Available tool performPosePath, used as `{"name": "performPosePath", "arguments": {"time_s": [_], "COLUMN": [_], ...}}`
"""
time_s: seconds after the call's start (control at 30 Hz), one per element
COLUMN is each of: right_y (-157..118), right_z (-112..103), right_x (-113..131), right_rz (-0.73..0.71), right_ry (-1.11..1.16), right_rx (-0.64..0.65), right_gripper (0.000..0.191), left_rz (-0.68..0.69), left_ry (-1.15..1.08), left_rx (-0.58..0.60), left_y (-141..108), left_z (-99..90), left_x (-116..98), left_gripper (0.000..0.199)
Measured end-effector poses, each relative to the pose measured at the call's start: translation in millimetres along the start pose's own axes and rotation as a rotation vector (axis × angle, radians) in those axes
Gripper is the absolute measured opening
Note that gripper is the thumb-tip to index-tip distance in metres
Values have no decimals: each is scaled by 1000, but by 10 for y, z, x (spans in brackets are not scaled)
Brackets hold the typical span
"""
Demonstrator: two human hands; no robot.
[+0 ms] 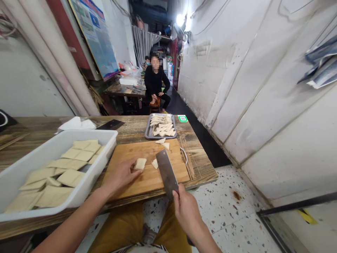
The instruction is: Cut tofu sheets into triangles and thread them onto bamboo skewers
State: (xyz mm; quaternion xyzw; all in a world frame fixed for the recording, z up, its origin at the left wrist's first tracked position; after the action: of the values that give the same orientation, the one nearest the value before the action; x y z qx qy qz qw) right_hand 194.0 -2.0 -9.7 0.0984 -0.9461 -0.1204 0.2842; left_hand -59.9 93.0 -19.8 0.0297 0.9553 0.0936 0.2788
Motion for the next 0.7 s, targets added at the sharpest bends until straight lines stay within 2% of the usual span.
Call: {"name": "performPosePath", "arguments": {"time_s": [0.07,0.17,0.27,0.43,0.57,0.63,0.7], "right_y": [15,68,187,465,616,655,682], "right_z": [35,50,43,33,38,56,75], "right_x": [76,157,215,296,380,424,469], "right_rz": [-25,-37,-48,-89,-144,-176,-206], "right_ry": [-58,-151,-237,-349,-393,-418,-443], "right_rx": [48,111,167,268,336,369,394], "right_gripper": [20,19,16,15,16,16,18], "left_rz": [21,55,101,148,203,236,245], "left_ry": [10,43,21,-53,-144,-155,-135], "left_rx": [-2,-80,-105,-168,-131,-184,-297], "left_y": [-110,-179,-165,-98,-96,-145,-228], "left_z": [-32,-69,14,106,91,52,2], "left_x": [4,53,29,-81,0,73,140], "left_gripper": [49,62,70,51,46,49,44]}}
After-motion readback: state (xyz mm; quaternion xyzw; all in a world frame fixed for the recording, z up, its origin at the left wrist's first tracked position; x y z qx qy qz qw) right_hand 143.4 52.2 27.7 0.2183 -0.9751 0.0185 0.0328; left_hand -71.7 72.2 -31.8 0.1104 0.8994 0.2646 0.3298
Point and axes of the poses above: each hand's wrist, its own y-axis towards the middle knuckle, its own z-axis out of the palm, x = y × z, the point moved 6 cm from there along y, towards the middle knuckle, and after that the axes turned 10 degrees about -x, right-handed, at the moved point
